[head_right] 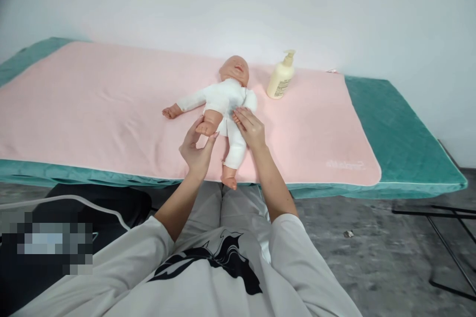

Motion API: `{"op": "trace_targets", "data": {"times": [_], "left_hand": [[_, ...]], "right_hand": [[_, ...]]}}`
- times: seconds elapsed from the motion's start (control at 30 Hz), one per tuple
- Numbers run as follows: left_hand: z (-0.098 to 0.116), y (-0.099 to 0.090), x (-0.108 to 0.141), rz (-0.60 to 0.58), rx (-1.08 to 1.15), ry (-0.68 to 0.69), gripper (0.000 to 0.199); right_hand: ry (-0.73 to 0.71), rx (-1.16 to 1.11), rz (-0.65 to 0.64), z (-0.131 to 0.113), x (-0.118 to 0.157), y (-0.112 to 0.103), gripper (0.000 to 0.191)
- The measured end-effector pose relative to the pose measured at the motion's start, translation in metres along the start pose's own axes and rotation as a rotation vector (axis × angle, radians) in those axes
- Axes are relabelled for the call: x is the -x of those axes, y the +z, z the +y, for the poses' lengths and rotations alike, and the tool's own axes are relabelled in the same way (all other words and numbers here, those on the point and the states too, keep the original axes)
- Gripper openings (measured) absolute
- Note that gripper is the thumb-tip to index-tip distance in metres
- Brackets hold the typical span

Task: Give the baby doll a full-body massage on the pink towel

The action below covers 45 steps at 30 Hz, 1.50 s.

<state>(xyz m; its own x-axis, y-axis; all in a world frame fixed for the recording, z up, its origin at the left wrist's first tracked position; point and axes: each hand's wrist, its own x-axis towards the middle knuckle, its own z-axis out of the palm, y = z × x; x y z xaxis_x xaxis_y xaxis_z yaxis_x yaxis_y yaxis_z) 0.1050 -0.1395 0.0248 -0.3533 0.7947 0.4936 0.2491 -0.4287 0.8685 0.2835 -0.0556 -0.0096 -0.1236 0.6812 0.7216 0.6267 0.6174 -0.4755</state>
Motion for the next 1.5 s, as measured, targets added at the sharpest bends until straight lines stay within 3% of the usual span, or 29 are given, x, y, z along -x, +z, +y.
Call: {"op": "trace_targets", "data": {"times": [0.27, 0.47, 0.7, 0.97, 1.17, 1.3, 1.5], "left_hand": [[-0.003, -0.004, 0.018, 0.020, -0.020, -0.014, 0.051], [-0.017, -0.021, 0.045, 0.016, -0.013, -0.043, 0.056], [-0.026, -0.051, 0.074, 0.081, -0.038, -0.006, 0.054], [-0.036, -0.075, 0.115, 0.100, -0.091, -0.127, 0.051], [-0.052, -0.082, 0.132, 0.084, -0.154, -0.214, 0.051], [-0.059, -0.083, 0.135, 0.082, -0.203, -0.258, 0.051], [-0.059, -0.086, 0.133, 0.110, -0.307, -0.193, 0.050]], "right_hand": [[0.085, -0.012, 0.031, 0.001, 0.002, -0.004, 0.043], [0.186, 0.011, 0.240, 0.008, 0.006, -0.013, 0.043], [0.450, -0.101, 0.506, 0.034, 0.013, -0.021, 0.056], [0.699, -0.037, 0.497, 0.045, 0.023, -0.042, 0.048], [0.883, 0.018, 0.442, 0.050, 0.030, -0.055, 0.045], [0.904, 0.016, 0.438, 0.053, 0.031, -0.056, 0.044], [0.896, -0.046, 0.465, 0.050, 0.030, -0.056, 0.045]]}}
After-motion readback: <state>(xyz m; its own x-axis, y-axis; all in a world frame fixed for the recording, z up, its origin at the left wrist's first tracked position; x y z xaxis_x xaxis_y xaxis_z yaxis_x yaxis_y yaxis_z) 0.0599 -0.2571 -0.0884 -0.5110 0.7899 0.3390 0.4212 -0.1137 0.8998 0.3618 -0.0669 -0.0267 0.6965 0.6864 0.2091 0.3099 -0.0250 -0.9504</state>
